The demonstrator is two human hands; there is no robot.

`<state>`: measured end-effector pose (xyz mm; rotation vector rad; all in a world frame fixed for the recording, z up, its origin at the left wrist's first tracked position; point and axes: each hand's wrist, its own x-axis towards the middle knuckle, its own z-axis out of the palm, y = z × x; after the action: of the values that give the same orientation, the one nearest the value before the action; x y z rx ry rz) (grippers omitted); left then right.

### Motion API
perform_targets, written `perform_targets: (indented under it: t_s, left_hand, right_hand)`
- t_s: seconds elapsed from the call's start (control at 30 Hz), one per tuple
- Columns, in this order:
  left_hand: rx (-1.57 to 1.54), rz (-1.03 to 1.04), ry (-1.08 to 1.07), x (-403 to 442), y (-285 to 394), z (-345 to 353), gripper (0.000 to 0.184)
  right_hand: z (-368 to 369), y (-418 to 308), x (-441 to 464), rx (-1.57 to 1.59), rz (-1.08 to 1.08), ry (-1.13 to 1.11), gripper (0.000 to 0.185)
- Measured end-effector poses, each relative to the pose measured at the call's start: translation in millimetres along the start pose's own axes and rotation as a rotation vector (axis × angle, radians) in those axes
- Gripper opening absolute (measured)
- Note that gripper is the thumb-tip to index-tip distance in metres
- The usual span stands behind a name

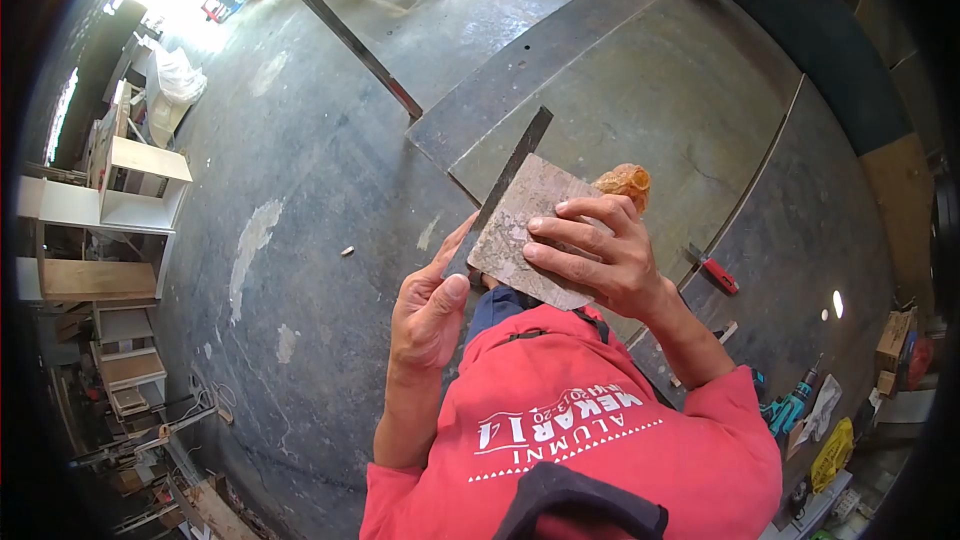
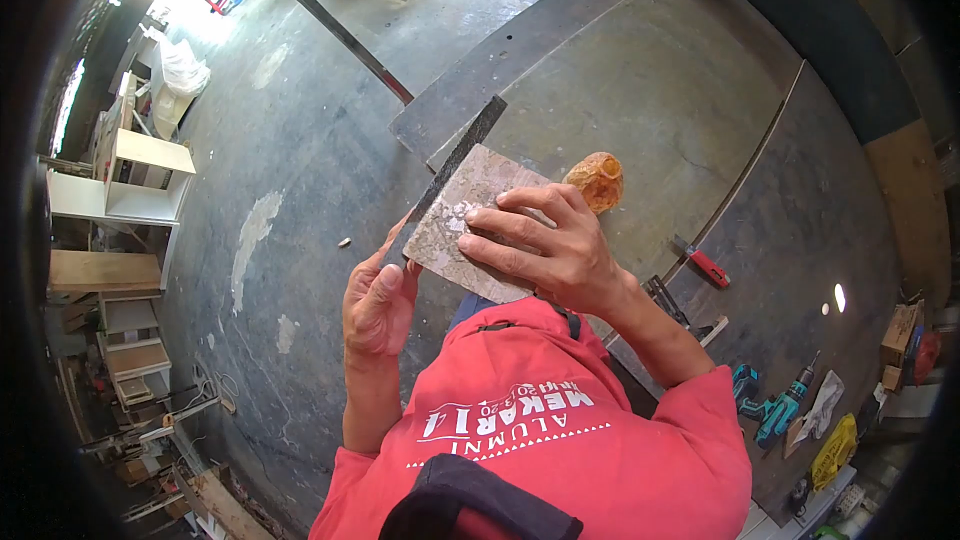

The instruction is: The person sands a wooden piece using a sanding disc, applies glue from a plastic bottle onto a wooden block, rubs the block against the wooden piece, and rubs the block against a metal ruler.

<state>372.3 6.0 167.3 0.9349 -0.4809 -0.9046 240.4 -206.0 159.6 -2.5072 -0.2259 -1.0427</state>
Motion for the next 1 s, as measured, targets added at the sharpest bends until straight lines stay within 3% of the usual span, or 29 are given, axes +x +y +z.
perform_targets:
  t_s: [0.27, 0.33, 0.37, 0.43, 0.47, 0.53, 0.63, 0.83, 0.9, 0.97, 1.0]
  left_hand:
    - [0.004, 0.029, 0.009, -2.6, -2.0, -5.2, 0.058]
    - [-0.209, 0.091, 0.04, -0.3, -12.8, -20.9, 0.041]
    - [-0.21, 0.092, 0.04, -1.3, -15.8, -23.7, 0.041]
    - [-0.186, 0.101, 0.24, 2.1, -16.0, -20.1, 0.037]
    - [-0.186, 0.106, 0.242, 4.7, -14.0, -13.9, 0.037]
    - [0.042, 0.117, 0.418, 9.3, -5.4, 2.1, 0.037]
    - [0.04, 0.126, 0.467, 5.0, -16.2, -11.2, 0.039]
    - [0.097, 0.122, 0.41, 3.6, -14.0, -6.2, 0.046]
    - [0.133, 0.152, 0.422, 4.7, -15.6, -1.6, 0.045]
    - [0.168, 0.188, 0.434, 5.4, -15.9, 3.0, 0.045]
    - [0.198, 0.204, 0.446, 5.1, -14.8, 5.4, 0.046]
  right_hand:
    - [-2.7, 1.0, 1.8, -0.034, 0.0, -0.004, 0.033]
    - [-4.1, 2.6, 2.3, -0.048, -0.009, -0.011, 0.033]
    - [-5.6, 3.6, 2.3, -0.082, -0.021, -0.039, 0.033]
    - [-7.3, 5.6, 0.4, -0.115, -0.04, -0.067, 0.032]
    - [-6.7, 6.4, -2.3, -0.125, -0.043, -0.077, 0.032]
    - [-8.2, 7.7, -6.0, -0.131, -0.054, -0.087, 0.032]
    - [-11.0, 8.0, -9.5, -0.08, -0.057, -0.068, 0.034]
    - [-10.0, 15.5, -9.8, 0.1, 0.194, 0.271, 0.038]
    - [-8.9, 15.3, -8.8, 0.093, 0.234, 0.275, 0.038]
    - [-7.0, 11.6, -5.8, 0.153, 0.458, 0.321, 0.036]
    - [-7.1, 12.4, -4.4, 0.15, 0.458, 0.324, 0.036]
